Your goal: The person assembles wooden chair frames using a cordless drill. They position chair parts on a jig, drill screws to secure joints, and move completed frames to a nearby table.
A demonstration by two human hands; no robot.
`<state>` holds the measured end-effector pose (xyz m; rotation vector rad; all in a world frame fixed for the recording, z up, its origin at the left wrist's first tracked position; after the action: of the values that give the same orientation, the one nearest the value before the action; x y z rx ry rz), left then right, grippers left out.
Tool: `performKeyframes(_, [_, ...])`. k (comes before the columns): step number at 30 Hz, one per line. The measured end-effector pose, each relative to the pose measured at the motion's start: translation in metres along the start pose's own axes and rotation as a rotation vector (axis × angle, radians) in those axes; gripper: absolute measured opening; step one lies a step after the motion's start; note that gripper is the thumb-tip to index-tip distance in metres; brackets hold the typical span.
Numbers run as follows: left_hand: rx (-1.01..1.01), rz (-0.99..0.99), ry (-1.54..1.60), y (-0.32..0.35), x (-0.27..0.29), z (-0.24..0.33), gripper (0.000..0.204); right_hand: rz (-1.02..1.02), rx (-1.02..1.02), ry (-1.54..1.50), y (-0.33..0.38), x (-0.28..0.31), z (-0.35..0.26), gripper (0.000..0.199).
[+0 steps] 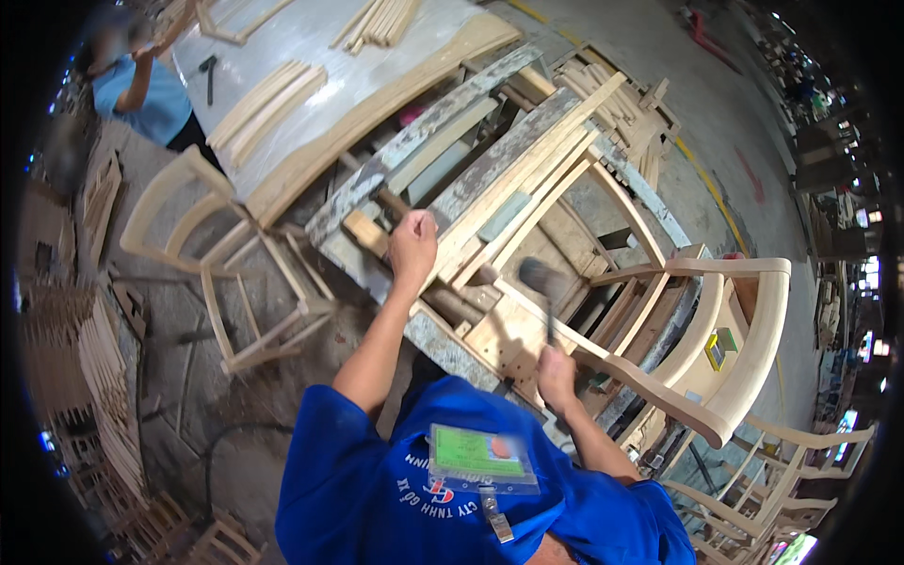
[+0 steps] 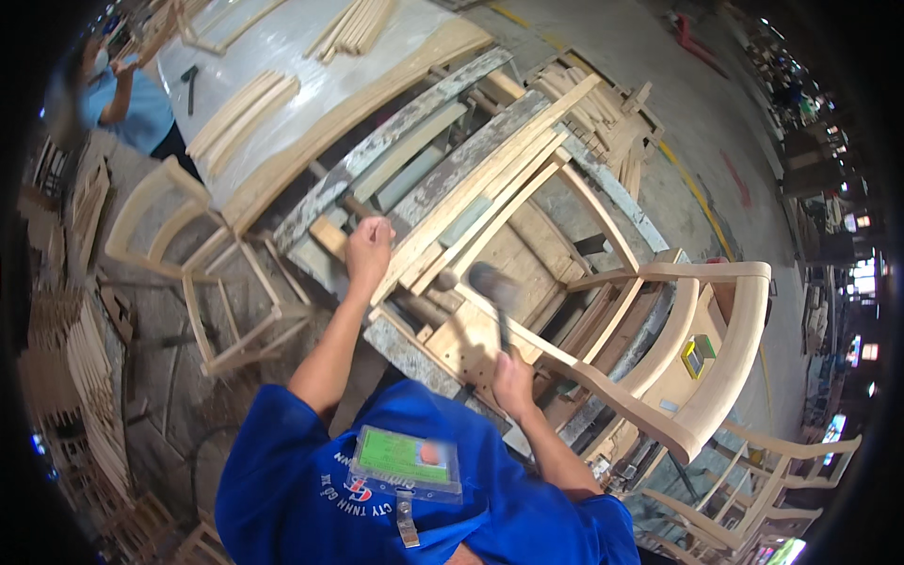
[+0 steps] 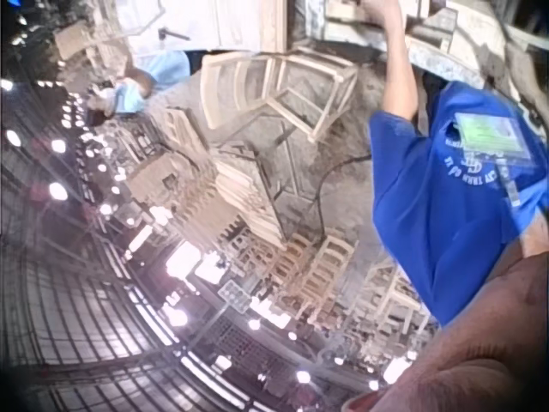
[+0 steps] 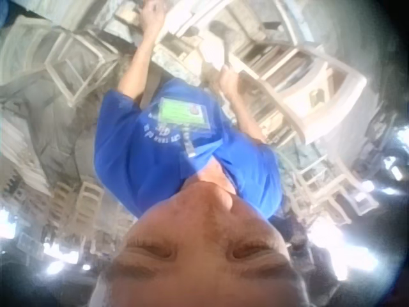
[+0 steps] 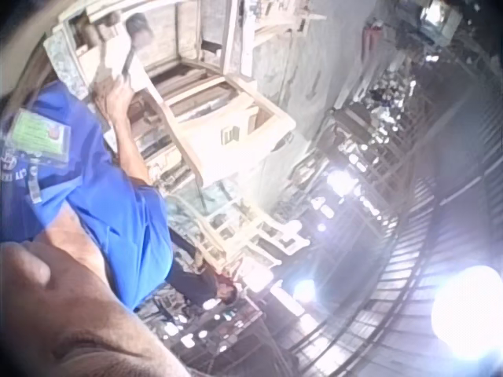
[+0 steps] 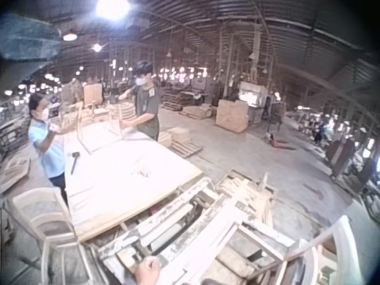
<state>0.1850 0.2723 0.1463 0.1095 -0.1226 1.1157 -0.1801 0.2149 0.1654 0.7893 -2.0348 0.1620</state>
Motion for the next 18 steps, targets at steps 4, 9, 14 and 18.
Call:
performKeyframes(4, [-0.439, -0.069, -0.186, 0.011, -0.045, 0.034, 0.011, 0.269, 0.013, -0.329, -0.05, 0.148, -0.069, 0.044])
performKeyframes(9, [-0.632, -0.951, -0.679, 0.056, -0.146, 0.026, 0.016, 0.699, 0.303, -0.616, -0.113, 0.293, -0.145, 0.049])
performKeyframes(14, [-0.775, -1.024, -0.531, 0.071, -0.162, -0.001, 0.023, 0.952, 0.592, -0.592, -0.163, 0.418, -0.202, 0.06])
performKeyframes(18, [-0.719, -0.969, -0.627, 0.069, -0.151, -0.007, 0.027, 1.055, 0.635, -0.72, -0.25, 0.381, -0.175, 0.063])
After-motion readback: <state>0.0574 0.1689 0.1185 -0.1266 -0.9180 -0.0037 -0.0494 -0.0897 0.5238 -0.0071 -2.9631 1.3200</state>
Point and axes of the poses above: each hand's wrist, its own y-axis away from the middle knuckle, its own x-axis out of the back of the hand, z = x × y, the point moved 4 cm from there along -y, towards the middle knuckle, and after that the axes turned 11 degrees about y, right-handed, at the moved point
